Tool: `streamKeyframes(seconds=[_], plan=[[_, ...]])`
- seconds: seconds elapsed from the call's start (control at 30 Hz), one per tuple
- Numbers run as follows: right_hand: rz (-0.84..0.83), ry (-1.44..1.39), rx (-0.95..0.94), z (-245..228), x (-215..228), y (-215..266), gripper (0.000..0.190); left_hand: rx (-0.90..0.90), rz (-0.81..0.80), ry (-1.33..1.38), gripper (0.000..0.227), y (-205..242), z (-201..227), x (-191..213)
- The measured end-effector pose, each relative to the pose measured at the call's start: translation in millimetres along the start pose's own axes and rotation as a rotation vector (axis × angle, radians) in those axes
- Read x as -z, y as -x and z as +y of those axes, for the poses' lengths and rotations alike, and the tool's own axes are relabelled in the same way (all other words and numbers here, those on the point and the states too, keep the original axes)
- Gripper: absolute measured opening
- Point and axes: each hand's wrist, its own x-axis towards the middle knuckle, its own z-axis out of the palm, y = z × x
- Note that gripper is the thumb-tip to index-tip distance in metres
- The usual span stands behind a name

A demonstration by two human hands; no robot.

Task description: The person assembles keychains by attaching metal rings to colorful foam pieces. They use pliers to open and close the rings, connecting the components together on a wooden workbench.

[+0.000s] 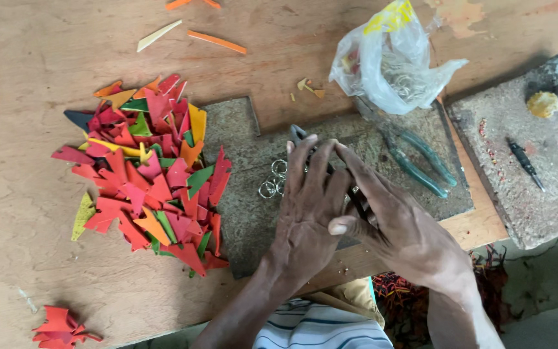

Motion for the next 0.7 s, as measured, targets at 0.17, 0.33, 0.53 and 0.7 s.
streamKeyframes(seconds=[0.17,0.33,0.53,0.7], plan=[[-0.207,-0.059,0.004,-6.9,-13.5,-31.9,0.106,0.007,0.07,0.008,0.043,1.4,-18.1,36.0],[-0.43,-0.285,-0.155,-2.6,-42.2,-50.4,0.104,0.038,0.042,0.031,0.035,-0.7,-40.2,58.1],[-0.223,-0.533,-0.007,-10.1,-47.3,-69.7,0.092,-0.039,0.102,-0.043,0.041,-14.6,-64.0,64.9],[-0.044,-0.276,0.049,3.9,-55.7,-99.2,0.062,0.056,0.037,-0.219,0.059,-24.1,-98.0,48.2]])
